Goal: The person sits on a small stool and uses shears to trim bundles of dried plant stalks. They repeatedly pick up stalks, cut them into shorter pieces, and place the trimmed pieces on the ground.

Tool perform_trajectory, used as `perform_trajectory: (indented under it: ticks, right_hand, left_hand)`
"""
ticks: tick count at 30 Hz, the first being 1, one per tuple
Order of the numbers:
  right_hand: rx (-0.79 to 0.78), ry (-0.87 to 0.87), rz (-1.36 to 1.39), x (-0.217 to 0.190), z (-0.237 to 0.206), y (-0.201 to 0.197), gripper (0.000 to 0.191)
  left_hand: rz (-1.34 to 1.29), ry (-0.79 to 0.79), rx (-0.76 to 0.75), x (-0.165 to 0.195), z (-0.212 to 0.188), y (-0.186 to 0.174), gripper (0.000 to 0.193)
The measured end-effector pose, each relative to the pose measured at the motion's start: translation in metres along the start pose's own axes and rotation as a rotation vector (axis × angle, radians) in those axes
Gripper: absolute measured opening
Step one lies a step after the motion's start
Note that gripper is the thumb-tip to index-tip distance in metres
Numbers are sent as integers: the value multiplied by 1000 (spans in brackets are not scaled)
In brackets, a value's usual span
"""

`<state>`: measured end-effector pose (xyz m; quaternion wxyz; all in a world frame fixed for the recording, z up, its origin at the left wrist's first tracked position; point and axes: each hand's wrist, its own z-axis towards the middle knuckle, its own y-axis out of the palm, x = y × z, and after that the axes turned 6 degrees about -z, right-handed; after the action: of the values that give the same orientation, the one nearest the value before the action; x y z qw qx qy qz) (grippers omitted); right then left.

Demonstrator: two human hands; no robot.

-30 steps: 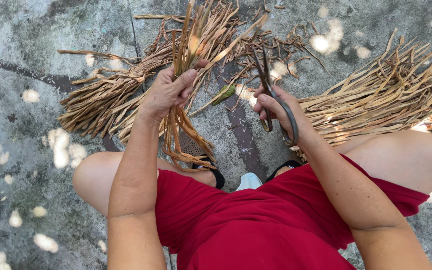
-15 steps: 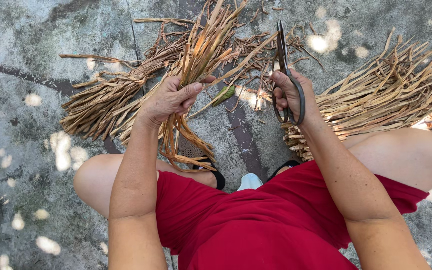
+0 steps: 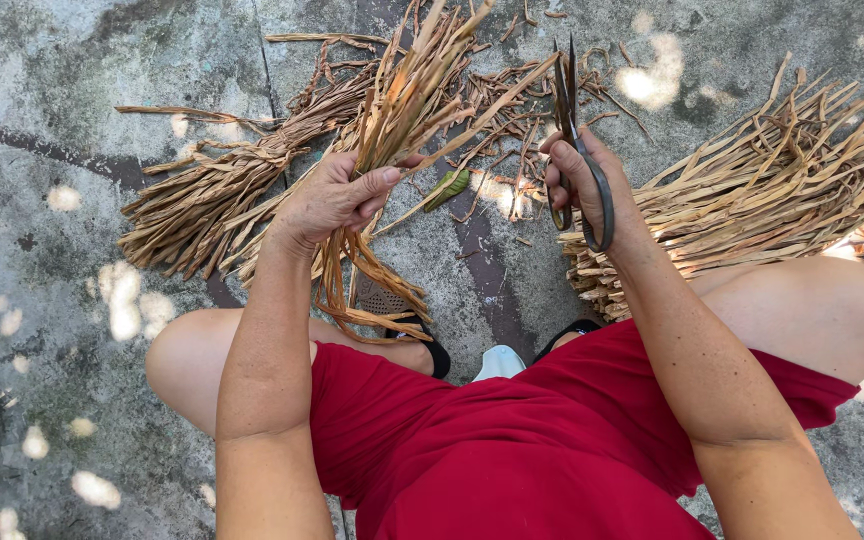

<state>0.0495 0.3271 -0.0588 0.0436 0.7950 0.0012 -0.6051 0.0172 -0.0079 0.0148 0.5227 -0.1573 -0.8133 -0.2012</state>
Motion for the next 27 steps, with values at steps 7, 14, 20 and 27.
perform_trajectory:
  ticks: [7,14,20,27]
  right_hand:
    - [38,59,-97,0,8,-5,36]
    - [63,84,-3,-1,8,-9,35]
    - [75,-22,-116,-11,7,-14,32]
    - [-16,-72,-251,-24,4,-29,37]
  left_hand:
    - [67,-28,-44,1,-1,1,39]
    - [11,-49,-47,3,-1,0,41]
    - [52,-47,-68,-1,3,-5,42]
    - [143,-60,-157,-14,11,-8,38]
